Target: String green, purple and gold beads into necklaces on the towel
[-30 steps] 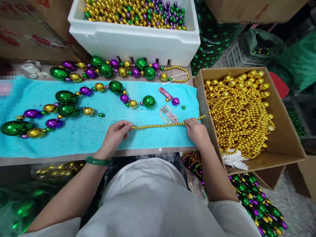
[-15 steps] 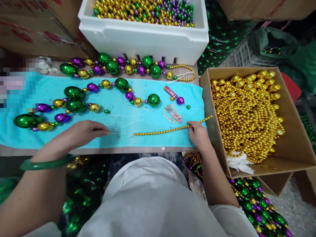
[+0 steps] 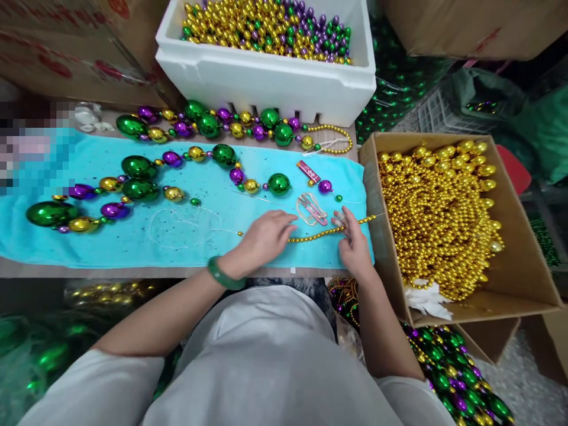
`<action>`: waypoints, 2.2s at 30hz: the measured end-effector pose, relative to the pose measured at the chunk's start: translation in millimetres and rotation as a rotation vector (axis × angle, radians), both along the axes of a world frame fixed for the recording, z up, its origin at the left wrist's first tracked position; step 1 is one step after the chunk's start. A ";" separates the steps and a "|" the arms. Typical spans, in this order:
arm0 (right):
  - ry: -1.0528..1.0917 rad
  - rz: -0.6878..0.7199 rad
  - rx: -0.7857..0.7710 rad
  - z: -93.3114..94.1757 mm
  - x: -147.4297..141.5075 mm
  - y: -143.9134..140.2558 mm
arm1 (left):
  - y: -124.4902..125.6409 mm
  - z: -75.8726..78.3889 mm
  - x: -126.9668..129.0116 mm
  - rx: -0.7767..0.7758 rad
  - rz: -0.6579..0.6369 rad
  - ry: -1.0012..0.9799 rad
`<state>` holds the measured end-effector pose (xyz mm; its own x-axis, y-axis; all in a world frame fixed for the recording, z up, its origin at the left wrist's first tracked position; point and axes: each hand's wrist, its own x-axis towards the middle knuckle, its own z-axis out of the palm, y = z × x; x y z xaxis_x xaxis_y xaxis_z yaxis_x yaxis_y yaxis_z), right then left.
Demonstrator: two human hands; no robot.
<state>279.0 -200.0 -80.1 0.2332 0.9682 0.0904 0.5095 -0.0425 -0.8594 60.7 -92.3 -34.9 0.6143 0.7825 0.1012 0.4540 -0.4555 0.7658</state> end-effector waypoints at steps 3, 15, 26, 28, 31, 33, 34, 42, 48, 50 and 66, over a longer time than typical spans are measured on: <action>-0.126 0.013 0.010 3.7 -4.1 -3.2 | 0.6 -15.7 54.1 -0.203 -0.127 -0.183; -0.355 0.195 0.136 0.3 -30.4 -5.8 | 13.3 -20.8 129.3 -1.034 -0.275 -0.037; -0.347 0.233 0.208 10.0 -35.3 -7.0 | 12.3 -11.1 134.3 -1.182 -0.169 -0.046; -0.267 0.109 0.250 16.7 -25.7 -11.0 | 14.1 -7.5 126.3 -1.170 -0.154 -0.086; -0.238 -0.165 0.298 22.9 -8.2 -13.7 | 16.9 -3.3 112.6 -1.169 -0.158 -0.121; -0.279 -0.254 0.288 24.7 1.7 -11.3 | 18.0 -2.3 104.7 -1.130 -0.212 -0.132; -0.296 -0.239 0.265 25.4 5.6 -9.1 | 18.3 -2.3 101.4 -1.077 -0.242 -0.142; -0.142 -0.178 0.112 28.3 25.3 0.8 | 19.9 -2.4 76.8 -0.854 -0.442 -0.107; -0.133 -0.677 0.265 41.8 56.6 -5.6 | 24.7 -2.1 55.8 -0.945 -0.438 -0.136; -0.172 -0.875 0.308 50.4 75.2 -10.9 | 28.5 -4.8 48.4 -0.945 -0.406 -0.143; 0.002 0.008 -0.117 24.8 -40.0 26.8 | 20.8 -20.7 37.4 -0.802 -0.324 -0.111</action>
<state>239.0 -173.2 -55.2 0.2256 0.9739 -0.0238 0.5087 -0.1386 -0.8497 98.1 -71.4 -55.6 0.8382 0.4317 -0.3332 0.2994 0.1463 0.9428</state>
